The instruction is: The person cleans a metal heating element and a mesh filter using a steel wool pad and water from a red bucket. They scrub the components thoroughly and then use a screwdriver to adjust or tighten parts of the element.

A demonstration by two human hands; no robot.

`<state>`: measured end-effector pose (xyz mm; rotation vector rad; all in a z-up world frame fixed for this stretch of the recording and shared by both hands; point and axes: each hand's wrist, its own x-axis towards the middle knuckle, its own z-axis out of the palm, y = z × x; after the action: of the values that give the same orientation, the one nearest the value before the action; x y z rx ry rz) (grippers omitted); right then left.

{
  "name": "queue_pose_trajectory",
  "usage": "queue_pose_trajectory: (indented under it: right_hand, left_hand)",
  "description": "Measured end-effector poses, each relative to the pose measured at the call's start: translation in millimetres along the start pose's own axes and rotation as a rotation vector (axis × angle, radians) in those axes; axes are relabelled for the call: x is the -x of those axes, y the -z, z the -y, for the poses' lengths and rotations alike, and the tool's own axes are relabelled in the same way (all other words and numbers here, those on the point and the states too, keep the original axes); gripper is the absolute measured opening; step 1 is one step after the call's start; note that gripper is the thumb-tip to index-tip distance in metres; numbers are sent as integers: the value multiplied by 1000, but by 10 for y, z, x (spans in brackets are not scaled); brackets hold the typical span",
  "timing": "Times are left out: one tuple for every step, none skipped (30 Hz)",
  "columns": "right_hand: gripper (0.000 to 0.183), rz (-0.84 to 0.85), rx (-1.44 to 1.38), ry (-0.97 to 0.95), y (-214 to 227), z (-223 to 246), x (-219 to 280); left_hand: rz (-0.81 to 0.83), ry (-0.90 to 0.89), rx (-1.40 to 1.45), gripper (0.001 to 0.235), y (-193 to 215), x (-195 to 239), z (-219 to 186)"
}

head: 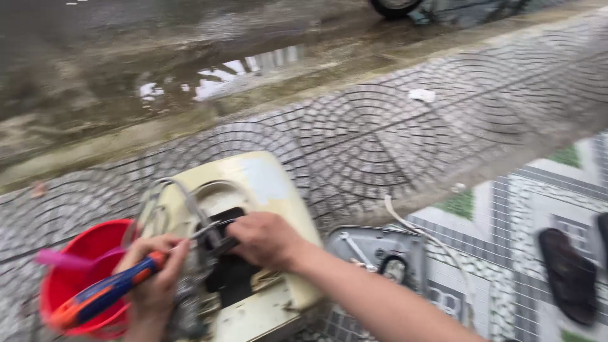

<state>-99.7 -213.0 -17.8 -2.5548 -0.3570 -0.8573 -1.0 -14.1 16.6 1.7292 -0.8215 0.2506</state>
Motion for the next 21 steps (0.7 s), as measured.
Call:
queue_pose_trajectory:
  right_hand:
    - [27, 37, 10, -10, 12, 1, -17]
    - [26, 78, 22, -17, 35, -8, -30]
    - [26, 76, -4, 9, 36, 35, -77]
    - [27, 111, 18, -29, 67, 45, -78]
    - [28, 147, 40, -66, 101, 45, -75]
    - [28, 154, 27, -48, 64, 31, -58]
    - [27, 129, 76, -43, 31, 11, -39]
    - [27, 103, 130, -42, 16, -30, -2]
    - [27, 110, 122, -28, 19, -30, -6]
    - [26, 125, 125, -44, 24, -28, -5]
    - [25, 141, 128, -60, 33, -30, -2]
    - [25, 146, 123, -53, 30, -20, -7]
    - [25, 162, 125, -92, 29, -13, -9]
    - [26, 178, 129, -131, 41, -16, -2]
    - [26, 184, 126, -123, 46, -18, -10]
    - [25, 188, 122, -149, 48, -15, -18]
    - [24, 192, 118, -175, 52, -12, -25]
    - [24, 194, 116, -169, 61, -2, -39]
    - [24, 200, 113, -199, 71, 8, -54]
    - [25, 205, 111, -231, 83, 16, -69]
    - [25, 208, 110, -226, 79, 12, -83]
  left_hand:
    - [-54, 79, 93, 35, -21, -18, 106]
    - [-113, 157, 190, 41, -46, -32, 211]
    - [-136, 157, 161, 41, -18, -71, 195]
    - [-113, 172, 184, 28, -54, -96, 186]
    - [-90, 188, 207, 16, -99, -123, 181]
    - [-109, 193, 196, 16, -99, -130, 172]
    - [-41, 160, 333, 7, -106, -140, 161]
    - [33, 124, 476, 11, -148, -155, 155]
    - [16, 126, 471, 11, -135, -136, 184]
    - [8, 223, 546, 14, -123, -123, 209]
    - [-1, 318, 622, 20, -116, -110, 232]
    - [-11, 320, 620, 20, -85, -133, 248]
    - [16, 245, 522, 10, -58, -155, 263]
    - [43, 170, 425, 8, -48, -175, 273]
    - [33, 172, 423, 8, -90, -180, 297]
    - [19, 170, 461, 17, -127, -188, 323]
    - [6, 166, 498, 26, -166, -197, 347]
    - [-1, 166, 497, 26, -175, -214, 401]
    - [11, 165, 485, 26, -185, -232, 453]
    - [23, 164, 475, 25, -198, -254, 508]
    - [18, 164, 475, 25, -195, -270, 534]
